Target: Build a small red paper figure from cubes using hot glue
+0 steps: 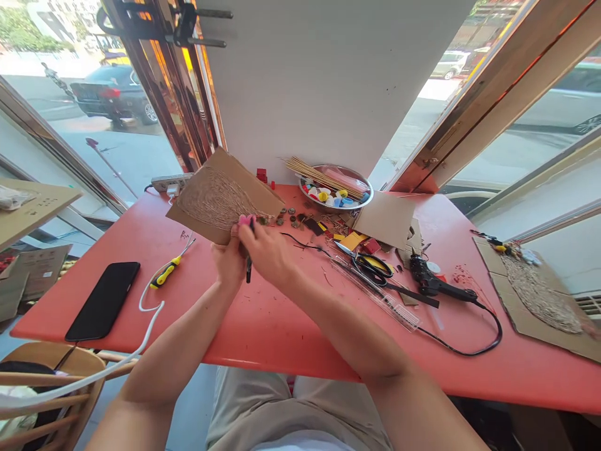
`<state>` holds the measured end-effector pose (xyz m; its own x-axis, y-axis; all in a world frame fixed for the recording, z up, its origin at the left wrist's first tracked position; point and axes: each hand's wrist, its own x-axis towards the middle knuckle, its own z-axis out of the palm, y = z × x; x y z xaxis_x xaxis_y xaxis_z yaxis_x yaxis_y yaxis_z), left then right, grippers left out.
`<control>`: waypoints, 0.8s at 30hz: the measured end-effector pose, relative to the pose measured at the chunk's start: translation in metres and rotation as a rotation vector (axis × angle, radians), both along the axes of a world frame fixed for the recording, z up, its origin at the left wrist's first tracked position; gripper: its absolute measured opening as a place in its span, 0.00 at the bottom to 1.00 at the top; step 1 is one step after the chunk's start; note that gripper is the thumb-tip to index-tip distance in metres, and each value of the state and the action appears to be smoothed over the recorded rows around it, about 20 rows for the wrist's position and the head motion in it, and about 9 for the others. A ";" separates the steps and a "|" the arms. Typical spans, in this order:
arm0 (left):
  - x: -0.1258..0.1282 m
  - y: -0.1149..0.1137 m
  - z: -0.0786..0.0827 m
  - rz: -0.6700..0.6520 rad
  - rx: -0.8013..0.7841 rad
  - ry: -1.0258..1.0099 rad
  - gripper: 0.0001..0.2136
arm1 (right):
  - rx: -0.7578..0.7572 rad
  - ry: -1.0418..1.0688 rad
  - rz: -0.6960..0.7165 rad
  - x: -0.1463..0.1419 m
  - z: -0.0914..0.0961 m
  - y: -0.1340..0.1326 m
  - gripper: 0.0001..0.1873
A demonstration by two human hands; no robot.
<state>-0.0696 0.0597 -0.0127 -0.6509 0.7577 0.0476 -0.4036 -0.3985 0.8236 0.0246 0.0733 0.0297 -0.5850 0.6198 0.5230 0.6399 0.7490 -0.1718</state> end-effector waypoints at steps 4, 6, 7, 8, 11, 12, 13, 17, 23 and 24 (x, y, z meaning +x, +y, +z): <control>-0.005 0.006 0.002 0.012 0.001 -0.008 0.19 | -0.074 0.101 0.023 0.011 -0.003 -0.001 0.08; -0.006 0.009 0.003 0.019 0.024 0.001 0.21 | -0.115 0.188 0.010 0.023 0.000 0.007 0.07; -0.006 0.009 0.004 0.025 0.041 0.006 0.22 | -0.139 0.241 -0.003 0.029 0.002 0.011 0.08; -0.006 0.009 0.005 0.031 0.057 0.013 0.24 | -0.163 0.301 -0.024 0.035 0.004 0.016 0.11; -0.004 0.007 0.007 0.031 0.093 0.031 0.26 | -0.267 0.503 -0.088 0.046 0.010 0.025 0.15; -0.003 0.006 0.007 0.033 0.103 0.034 0.27 | -0.332 0.565 -0.101 0.047 0.011 0.027 0.16; -0.001 0.006 0.007 0.039 0.113 0.036 0.27 | -0.405 0.617 -0.110 0.047 0.012 0.027 0.18; 0.002 0.006 0.003 0.067 0.123 0.073 0.26 | -0.578 0.665 -0.119 0.037 0.011 0.023 0.18; 0.003 0.007 -0.002 0.150 0.066 0.174 0.25 | -0.588 0.624 -0.053 0.026 0.011 0.016 0.16; 0.003 0.007 -0.002 0.168 0.059 0.190 0.25 | -0.593 0.591 -0.011 0.025 0.012 0.015 0.15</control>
